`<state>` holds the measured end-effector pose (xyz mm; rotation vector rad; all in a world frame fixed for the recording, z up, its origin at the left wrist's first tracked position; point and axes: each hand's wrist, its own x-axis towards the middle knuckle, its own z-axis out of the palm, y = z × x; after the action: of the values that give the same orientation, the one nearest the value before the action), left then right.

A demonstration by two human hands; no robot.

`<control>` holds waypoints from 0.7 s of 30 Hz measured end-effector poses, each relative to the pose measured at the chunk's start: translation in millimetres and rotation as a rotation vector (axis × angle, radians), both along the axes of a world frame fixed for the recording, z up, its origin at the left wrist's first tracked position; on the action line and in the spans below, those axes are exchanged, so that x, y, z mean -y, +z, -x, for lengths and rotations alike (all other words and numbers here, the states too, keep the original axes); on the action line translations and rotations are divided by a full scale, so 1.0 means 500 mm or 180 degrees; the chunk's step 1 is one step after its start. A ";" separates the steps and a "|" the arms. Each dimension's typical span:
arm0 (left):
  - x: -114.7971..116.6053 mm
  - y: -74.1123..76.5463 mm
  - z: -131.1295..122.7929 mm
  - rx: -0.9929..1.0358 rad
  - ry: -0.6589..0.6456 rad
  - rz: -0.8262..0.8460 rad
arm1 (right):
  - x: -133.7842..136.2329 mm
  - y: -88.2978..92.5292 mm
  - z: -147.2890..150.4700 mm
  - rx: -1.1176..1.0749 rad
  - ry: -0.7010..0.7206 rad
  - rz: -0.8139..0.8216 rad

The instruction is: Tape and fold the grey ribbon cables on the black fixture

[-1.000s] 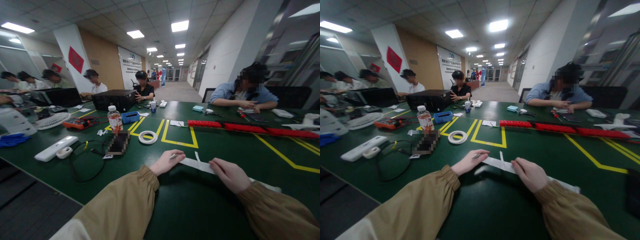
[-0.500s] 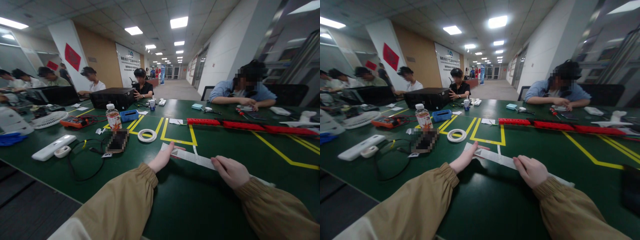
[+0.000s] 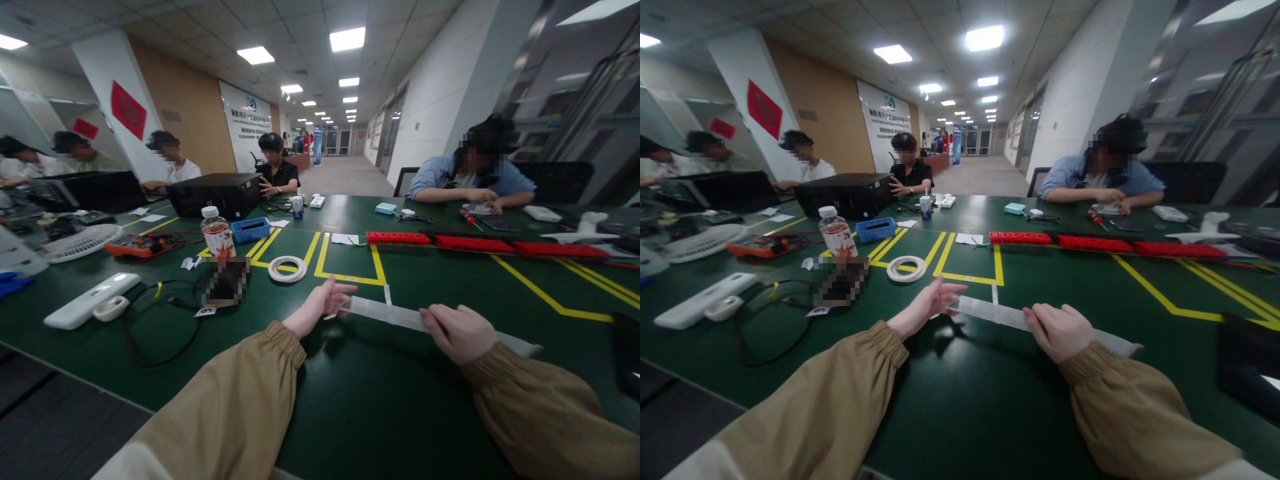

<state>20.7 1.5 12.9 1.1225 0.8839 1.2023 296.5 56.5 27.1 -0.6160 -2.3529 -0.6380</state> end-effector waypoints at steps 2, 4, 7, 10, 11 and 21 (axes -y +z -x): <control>0.007 0.000 -0.010 -0.0611 -0.0275 -0.0240 | 0.003 0.002 0.002 0.0109 0.0115 -0.0156; 0.015 0.000 -0.021 -0.1130 -0.0487 -0.0519 | 0.004 0.003 0.002 0.0197 0.0199 -0.0316; 0.024 -0.003 -0.032 -0.1503 -0.0494 -0.0677 | 0.007 0.006 0.001 0.0180 0.0179 -0.0547; 0.027 -0.003 -0.033 -0.1626 -0.0159 -0.0555 | 0.013 0.012 0.003 -0.0058 0.0055 -0.0711; 0.026 -0.002 -0.031 -0.1620 0.0047 -0.0565 | 0.016 0.013 0.005 -0.0147 0.0034 -0.0731; 0.005 0.004 -0.014 -0.0029 0.1352 -0.0400 | 0.046 -0.033 0.047 -0.0543 0.0510 0.1698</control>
<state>27.8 -0.8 15.0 1.0698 1.1018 1.6191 273.1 33.6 10.7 -0.6660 -2.3786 0.1226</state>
